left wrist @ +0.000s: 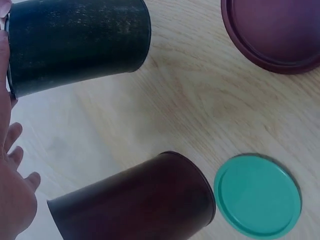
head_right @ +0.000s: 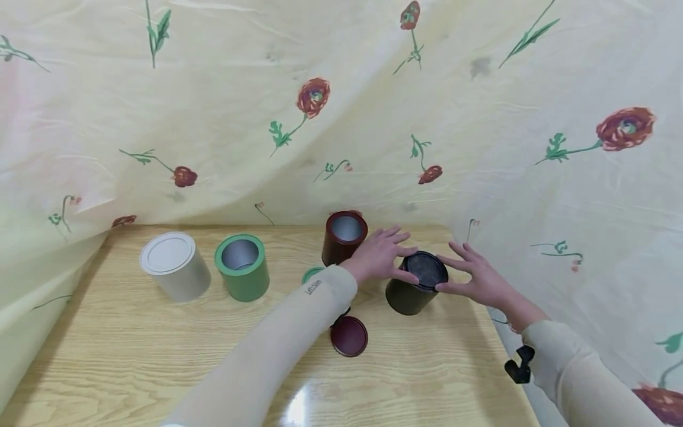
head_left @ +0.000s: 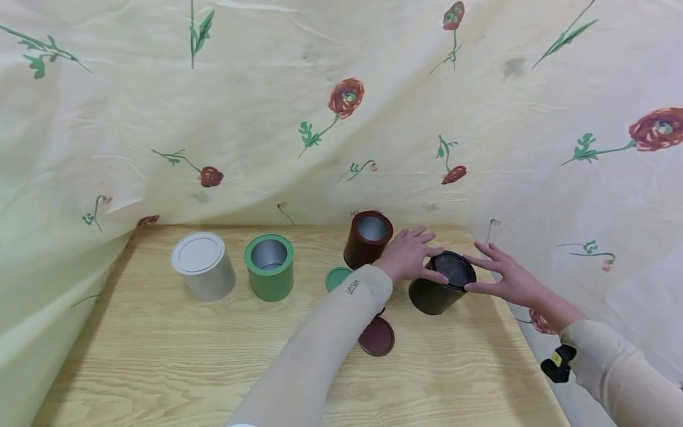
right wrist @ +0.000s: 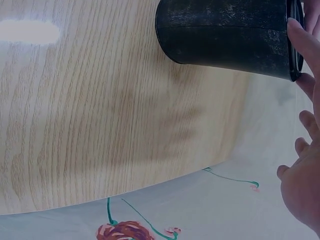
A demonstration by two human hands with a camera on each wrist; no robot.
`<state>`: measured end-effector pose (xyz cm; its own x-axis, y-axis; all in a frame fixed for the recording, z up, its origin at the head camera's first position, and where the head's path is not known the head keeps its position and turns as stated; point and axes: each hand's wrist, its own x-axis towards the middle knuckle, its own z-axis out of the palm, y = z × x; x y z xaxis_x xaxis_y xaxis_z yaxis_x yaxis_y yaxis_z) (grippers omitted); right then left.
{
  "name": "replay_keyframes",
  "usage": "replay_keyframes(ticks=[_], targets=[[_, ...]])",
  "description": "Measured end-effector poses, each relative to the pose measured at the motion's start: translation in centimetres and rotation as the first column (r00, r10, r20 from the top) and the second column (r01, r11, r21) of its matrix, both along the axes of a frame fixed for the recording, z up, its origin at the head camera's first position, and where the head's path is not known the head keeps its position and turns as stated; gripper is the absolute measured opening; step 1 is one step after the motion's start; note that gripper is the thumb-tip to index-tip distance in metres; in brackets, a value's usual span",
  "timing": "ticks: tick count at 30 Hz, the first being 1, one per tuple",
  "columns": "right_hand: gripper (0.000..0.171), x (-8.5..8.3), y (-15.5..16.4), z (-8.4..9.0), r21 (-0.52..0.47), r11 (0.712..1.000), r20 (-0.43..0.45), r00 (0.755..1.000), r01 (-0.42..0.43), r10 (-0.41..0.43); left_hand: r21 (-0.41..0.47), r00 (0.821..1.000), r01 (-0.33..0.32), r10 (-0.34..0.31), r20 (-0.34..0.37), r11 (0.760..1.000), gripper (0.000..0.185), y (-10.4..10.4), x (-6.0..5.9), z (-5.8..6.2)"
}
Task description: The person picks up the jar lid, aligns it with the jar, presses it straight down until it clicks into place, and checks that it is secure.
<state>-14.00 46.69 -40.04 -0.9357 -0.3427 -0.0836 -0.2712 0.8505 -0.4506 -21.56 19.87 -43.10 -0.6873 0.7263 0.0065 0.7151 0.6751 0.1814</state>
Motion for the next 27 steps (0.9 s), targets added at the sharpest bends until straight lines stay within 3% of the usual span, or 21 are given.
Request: replay_keyframes(ticks=[8, 18, 22, 27], targets=[[0.076, 0.0, -0.5, 0.1, 0.011, 1.0, 0.001, 1.0, -0.012, 0.012, -0.065, 0.994, 0.034, -0.041, -0.103, 0.997, 0.082, -0.4, -0.2, 0.3], [0.076, -0.7, -0.9, 0.3, 0.034, 0.998, -0.065, 0.996, -0.05, 0.052, -0.105, 0.988, 0.018, -0.033, -0.15, 0.994, 0.08, -0.3, -0.5, 0.4], [0.078, -1.2, -1.0, 0.5, 0.015, 0.999, -0.041, 0.999, -0.03, 0.031, -0.077, 0.991, -0.003, -0.007, -0.132, 0.997, 0.079, -0.3, -0.6, 0.5], [0.072, -1.8, -0.7, 0.5, -0.012, 0.999, -0.055, 0.998, -0.043, 0.042, -0.037, 0.998, -0.038, 0.036, -0.049, 0.999, 0.076, 0.1, -0.7, 0.7]])
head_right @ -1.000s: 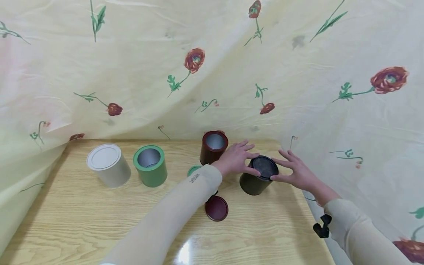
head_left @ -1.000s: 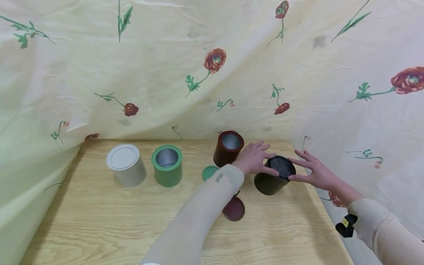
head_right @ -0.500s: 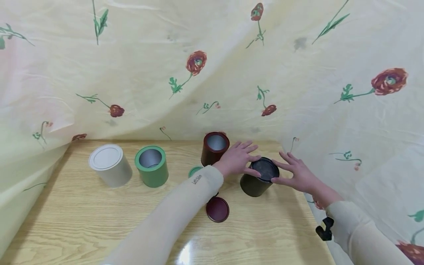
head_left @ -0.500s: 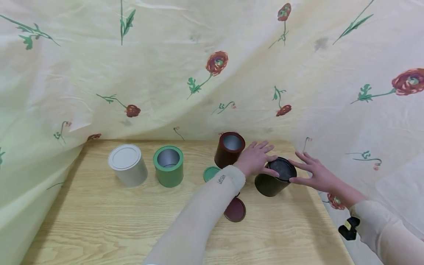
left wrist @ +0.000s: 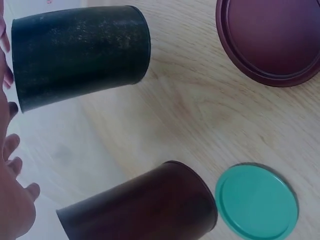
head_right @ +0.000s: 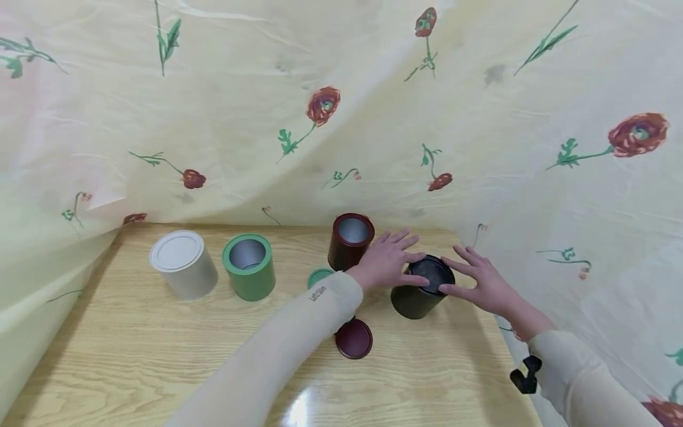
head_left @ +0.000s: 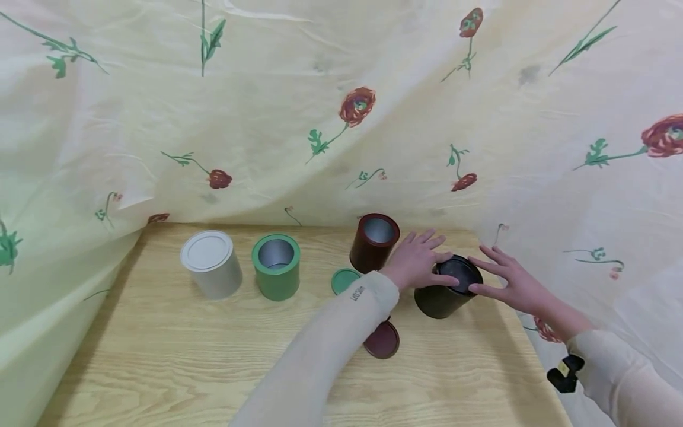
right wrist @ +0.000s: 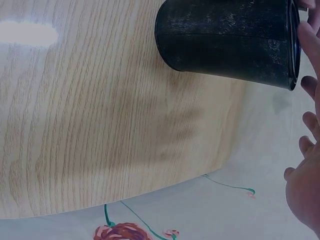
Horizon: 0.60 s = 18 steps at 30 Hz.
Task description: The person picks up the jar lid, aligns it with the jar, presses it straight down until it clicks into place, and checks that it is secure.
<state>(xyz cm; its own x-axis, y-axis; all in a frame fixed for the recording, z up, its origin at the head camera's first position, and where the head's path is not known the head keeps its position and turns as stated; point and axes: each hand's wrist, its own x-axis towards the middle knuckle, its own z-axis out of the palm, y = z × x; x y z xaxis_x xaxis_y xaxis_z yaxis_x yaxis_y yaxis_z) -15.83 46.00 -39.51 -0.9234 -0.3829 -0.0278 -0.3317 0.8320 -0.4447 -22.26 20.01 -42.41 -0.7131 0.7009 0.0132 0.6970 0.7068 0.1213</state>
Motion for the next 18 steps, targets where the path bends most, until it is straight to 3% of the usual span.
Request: replay_keyframes(ticks=[10, 18], targets=[[0.066, 0.2, 0.5, -0.9, -0.038, 0.999, -0.037, 0.999, -0.034, 0.033, -0.054, 1.0, -0.021, 0.022, 0.017, 0.998, 0.072, 0.4, 0.7, 0.1], [0.066, -0.2, 0.3, -1.1, -0.047, 0.998, -0.035, 0.999, -0.036, 0.034, -0.051, 0.998, -0.047, 0.049, 0.039, 0.998, 0.072, 0.2, 0.6, 0.2]])
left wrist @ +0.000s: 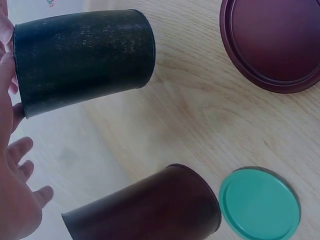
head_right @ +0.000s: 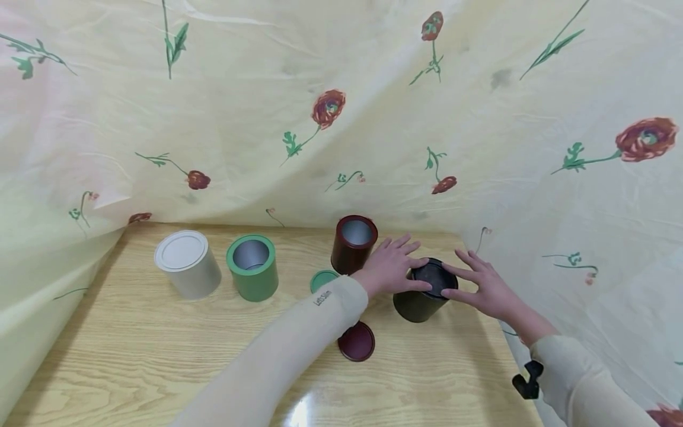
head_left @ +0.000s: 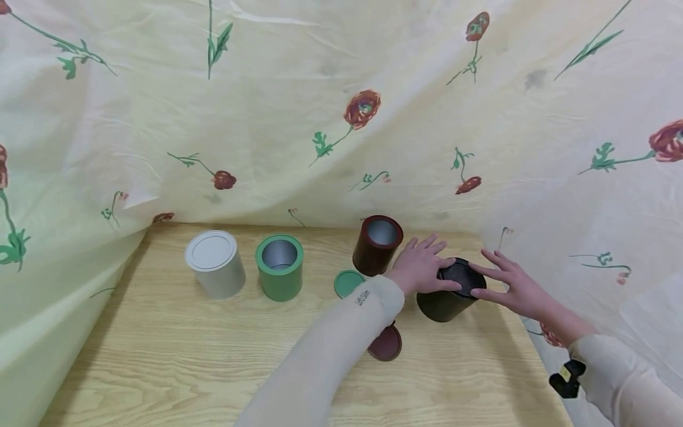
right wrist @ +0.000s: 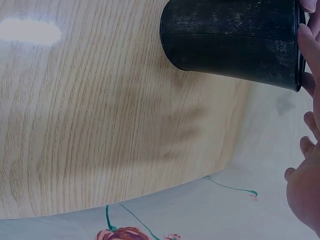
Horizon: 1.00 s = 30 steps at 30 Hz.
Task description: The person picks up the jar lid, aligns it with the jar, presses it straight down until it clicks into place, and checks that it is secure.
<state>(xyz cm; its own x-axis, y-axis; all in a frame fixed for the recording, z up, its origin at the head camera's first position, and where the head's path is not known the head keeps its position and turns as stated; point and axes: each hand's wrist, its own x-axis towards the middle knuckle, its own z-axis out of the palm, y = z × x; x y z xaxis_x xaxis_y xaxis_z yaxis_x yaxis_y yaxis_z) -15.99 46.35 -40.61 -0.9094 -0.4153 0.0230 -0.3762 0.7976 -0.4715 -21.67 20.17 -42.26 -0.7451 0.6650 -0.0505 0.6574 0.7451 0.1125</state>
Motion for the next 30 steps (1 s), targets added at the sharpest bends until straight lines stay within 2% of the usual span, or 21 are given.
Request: replay_keyframes(ticks=[10, 17, 25, 30], targets=[[0.068, 0.4, -0.5, -0.4, -0.002, 1.0, -0.019, 1.0, -0.005, 0.005, -0.009, 0.994, -0.088, 0.088, 0.057, 0.996, 0.072, 0.2, 1.1, 0.6], [0.068, 1.0, -0.7, -0.4, -0.026, 1.0, -0.008, 1.0, 0.01, -0.01, -0.006, 0.989, -0.121, 0.121, 0.083, 0.993, 0.071, 0.5, 1.7, 1.0], [0.067, 1.4, -0.9, -0.5, -0.007, 1.0, -0.02, 1.0, 0.015, -0.015, -0.038, 0.981, -0.147, 0.151, 0.121, 0.988, 0.071, 1.2, 1.9, 0.6], [0.067, 1.6, -0.9, -0.6, -0.004, 1.0, -0.012, 1.0, 0.026, -0.026, -0.019, 0.986, -0.141, 0.142, 0.088, 0.99, 0.072, 0.9, 2.2, 0.2]])
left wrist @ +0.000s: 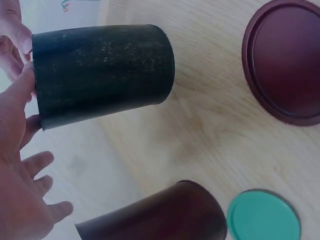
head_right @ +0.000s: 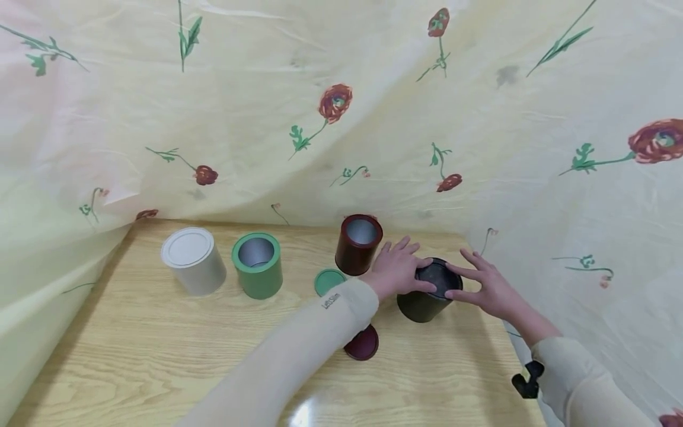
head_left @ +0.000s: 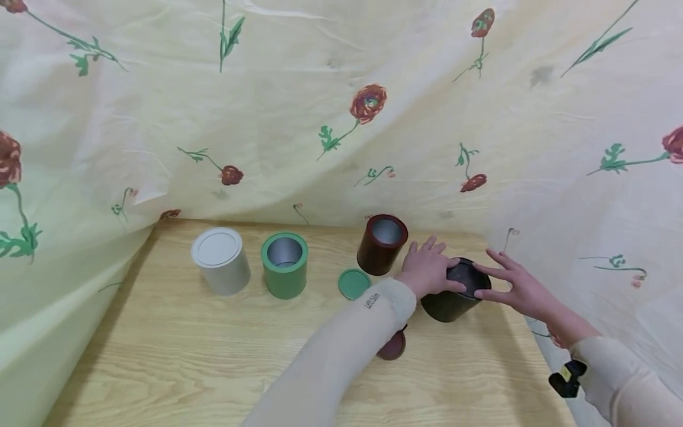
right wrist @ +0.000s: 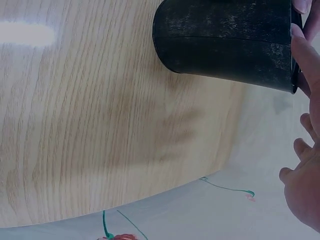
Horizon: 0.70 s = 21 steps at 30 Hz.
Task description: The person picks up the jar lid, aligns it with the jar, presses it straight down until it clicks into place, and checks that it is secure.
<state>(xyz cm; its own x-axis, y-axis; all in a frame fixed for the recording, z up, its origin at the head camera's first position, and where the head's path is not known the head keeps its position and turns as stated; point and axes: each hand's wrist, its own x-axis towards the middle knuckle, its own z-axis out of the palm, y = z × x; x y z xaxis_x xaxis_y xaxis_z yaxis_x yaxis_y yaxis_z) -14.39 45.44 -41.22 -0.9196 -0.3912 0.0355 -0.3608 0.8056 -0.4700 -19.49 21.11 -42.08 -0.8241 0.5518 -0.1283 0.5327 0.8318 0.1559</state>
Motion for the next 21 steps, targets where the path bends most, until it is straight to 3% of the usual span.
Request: replay_keyframes(ticks=[8, 21], targets=[[0.07, -0.4, 0.1, 0.2, 0.01, 1.0, 0.003, 1.0, 0.0, 0.0, 0.032, 0.996, 0.027, -0.024, -0.091, 0.999, 0.074, -1.2, 0.0, -0.6], [0.073, -1.4, -2.2, 2.5, -0.008, 0.999, -0.085, 0.996, -0.041, 0.04, 0.087, 0.985, 0.058, -0.043, -0.165, 0.995, 0.081, -7.0, -0.2, 1.4]])
